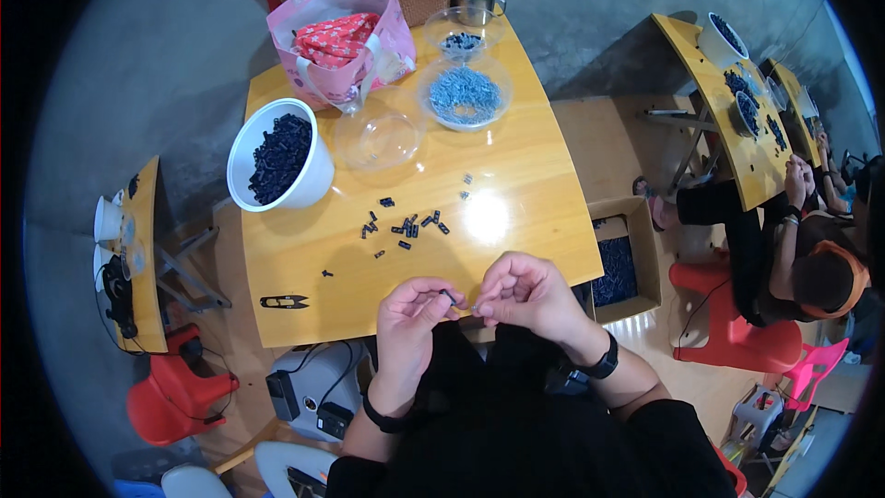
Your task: The person assembles small components by hand, picking up a black plastic piece and a small metal pin, joining them together, and placing the finished unit on the table. This process is repeated multiple times, with the person occasionally moving loose pieces around the table to reach others.
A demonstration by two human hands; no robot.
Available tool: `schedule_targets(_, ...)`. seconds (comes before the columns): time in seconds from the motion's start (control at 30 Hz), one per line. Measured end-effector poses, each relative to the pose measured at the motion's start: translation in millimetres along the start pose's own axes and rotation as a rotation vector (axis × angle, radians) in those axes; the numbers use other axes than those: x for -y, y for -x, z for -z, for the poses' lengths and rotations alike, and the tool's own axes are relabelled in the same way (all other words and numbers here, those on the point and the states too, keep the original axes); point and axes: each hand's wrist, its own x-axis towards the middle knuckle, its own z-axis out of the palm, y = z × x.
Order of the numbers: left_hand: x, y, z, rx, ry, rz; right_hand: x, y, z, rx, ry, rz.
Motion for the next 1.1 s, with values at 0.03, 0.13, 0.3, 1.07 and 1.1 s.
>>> schedule_targets(0.03, 1.9, 0.7, 0.7, 0.003, 0.098, 0.014, -3.3, -0.3, -2.1, -0.020, 0.013, 0.009)
schedule_targets(0.13, 8.6, 2.6, 9.3, 0.033, 0.247, 0.054, -8.0, -3.3, -10.9, -0.005, 0.049, 0.051)
schedule_targets(0.3, 1.0, 13.0, 17.9, 0.045, 0.316, 0.083, -13.9, -4.5, -25.4, 0.021, 0.087, 0.065)
schedule_targets(1.07, 17.1, 34.5, 132.1, -0.135, 0.298, 0.055, -82.6, -117.7, -53.2, -0.133, 1.239, 0.262)
schedule_targets(1.1, 13.9, 34.8, 133.0, -0.146, 0.307, 0.036, -89.2, -123.7, -54.8, -0.166, 1.324, 0.326)
